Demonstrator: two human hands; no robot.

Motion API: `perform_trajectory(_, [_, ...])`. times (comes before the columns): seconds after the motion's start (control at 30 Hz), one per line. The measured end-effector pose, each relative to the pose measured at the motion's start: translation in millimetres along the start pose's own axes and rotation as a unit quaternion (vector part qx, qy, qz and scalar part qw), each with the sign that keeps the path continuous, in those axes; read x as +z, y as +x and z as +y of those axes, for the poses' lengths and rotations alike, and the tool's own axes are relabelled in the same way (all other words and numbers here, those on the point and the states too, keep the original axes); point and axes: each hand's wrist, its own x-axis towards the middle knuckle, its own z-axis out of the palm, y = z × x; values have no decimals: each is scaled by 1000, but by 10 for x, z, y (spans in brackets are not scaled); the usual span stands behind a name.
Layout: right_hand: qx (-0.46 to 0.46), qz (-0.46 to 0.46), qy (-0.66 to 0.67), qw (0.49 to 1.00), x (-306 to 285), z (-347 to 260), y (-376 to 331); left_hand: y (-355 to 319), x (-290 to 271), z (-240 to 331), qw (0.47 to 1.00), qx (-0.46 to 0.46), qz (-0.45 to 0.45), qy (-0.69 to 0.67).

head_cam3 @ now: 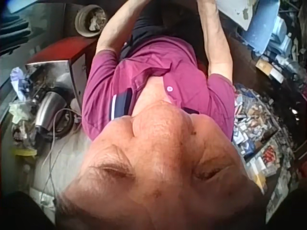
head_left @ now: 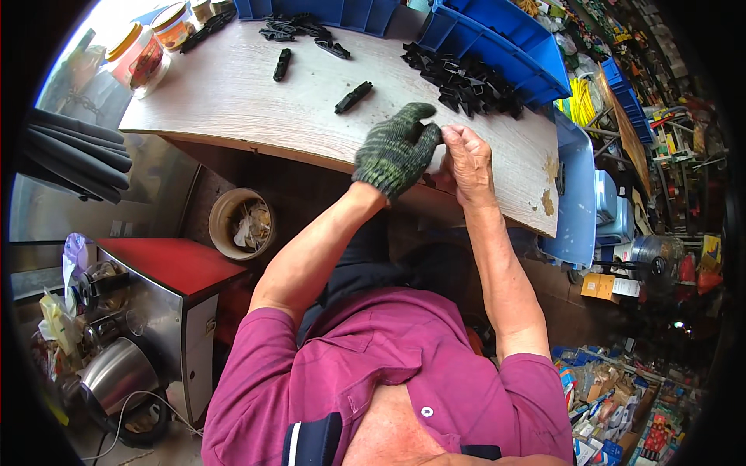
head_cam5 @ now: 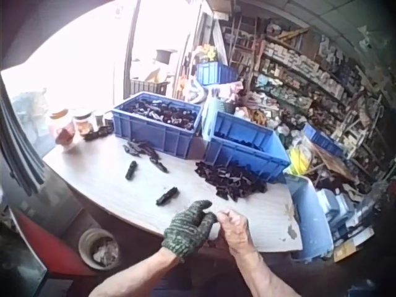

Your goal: Sorting small black plastic hardware components on a workbench.

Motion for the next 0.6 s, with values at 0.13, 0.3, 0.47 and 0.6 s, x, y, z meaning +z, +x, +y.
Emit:
perform_trajectory(0.13, [-7,16,59,998,39,19,-6,122,-561,-128,876,196,198,393])
perform_trajectory(0.3, [-11,70,108,992,58,3,2,290,-761,-73,851,91,77,511])
perform_trajectory(0.47, [-16,105,153,982,98,-29,-32,47,-516,59,933,197,-27,300])
perform_trajectory(0.6, [-19,129,135,982,107,-65,-57,-71,-204,99,975,149,-91,137])
